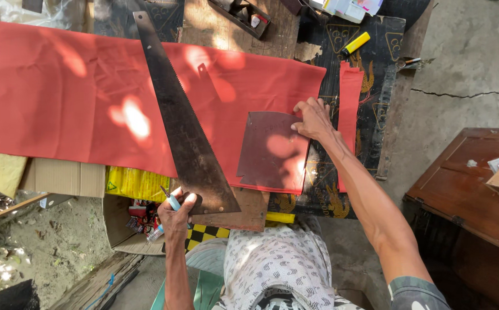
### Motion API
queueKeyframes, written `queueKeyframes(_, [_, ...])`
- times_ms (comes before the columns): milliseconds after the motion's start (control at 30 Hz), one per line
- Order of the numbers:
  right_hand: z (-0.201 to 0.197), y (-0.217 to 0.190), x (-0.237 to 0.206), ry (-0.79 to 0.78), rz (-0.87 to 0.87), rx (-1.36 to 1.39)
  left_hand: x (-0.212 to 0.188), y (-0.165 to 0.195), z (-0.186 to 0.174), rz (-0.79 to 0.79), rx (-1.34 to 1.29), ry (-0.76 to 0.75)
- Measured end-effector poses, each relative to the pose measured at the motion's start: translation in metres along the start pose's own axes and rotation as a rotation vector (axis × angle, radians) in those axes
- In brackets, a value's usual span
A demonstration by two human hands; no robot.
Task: The person cuts a long strip of red fabric into pieces at an outdoor workbench. They align a long steel straightedge across the fabric, cut along it with a utility knife, reposition the straightedge for further cuts, then tear a cut piece by hand and place a cut piece of sandpaper-like sheet on the fabric.
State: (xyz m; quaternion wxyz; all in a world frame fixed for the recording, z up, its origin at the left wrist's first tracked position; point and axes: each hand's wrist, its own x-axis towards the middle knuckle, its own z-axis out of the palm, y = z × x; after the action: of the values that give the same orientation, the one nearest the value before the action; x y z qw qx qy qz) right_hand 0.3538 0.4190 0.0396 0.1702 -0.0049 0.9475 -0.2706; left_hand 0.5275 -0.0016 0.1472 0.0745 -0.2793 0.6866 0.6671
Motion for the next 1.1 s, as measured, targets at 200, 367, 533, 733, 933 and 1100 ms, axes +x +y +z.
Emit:
queueKeyframes(200, [-0.009,-0.002,0.008,-0.165,0.028,0.056,0.010,-0.007,-0.002,-0.009,-0.003,0.002])
queueKeyframes(367, [-0.069,-0.029,-0.014,-0.595,-0.126,0.257,0.013,-0.015,-0.016,0.017,0.021,0.008])
queueKeyframes(533, [-0.160,-0.037,-0.083,-0.394,-0.006,0.973,0.017,-0.017,-0.025,0.008,-0.043,0.036])
queueKeyframes(733, [-0.090,-0.029,-0.072,0.242,-0.096,1.630,0.016,-0.005,-0.003,-0.001,-0.121,-0.029])
queueKeyframes(933, [0.032,0.000,-0.025,0.242,-0.012,1.833,0.015,-0.008,0.014,-0.015,-0.105,0.007])
queueKeyframes(1100, [0.063,0.027,-0.018,0.290,0.088,1.850,0.018,-0.028,0.011,-0.014,-0.094,0.035])
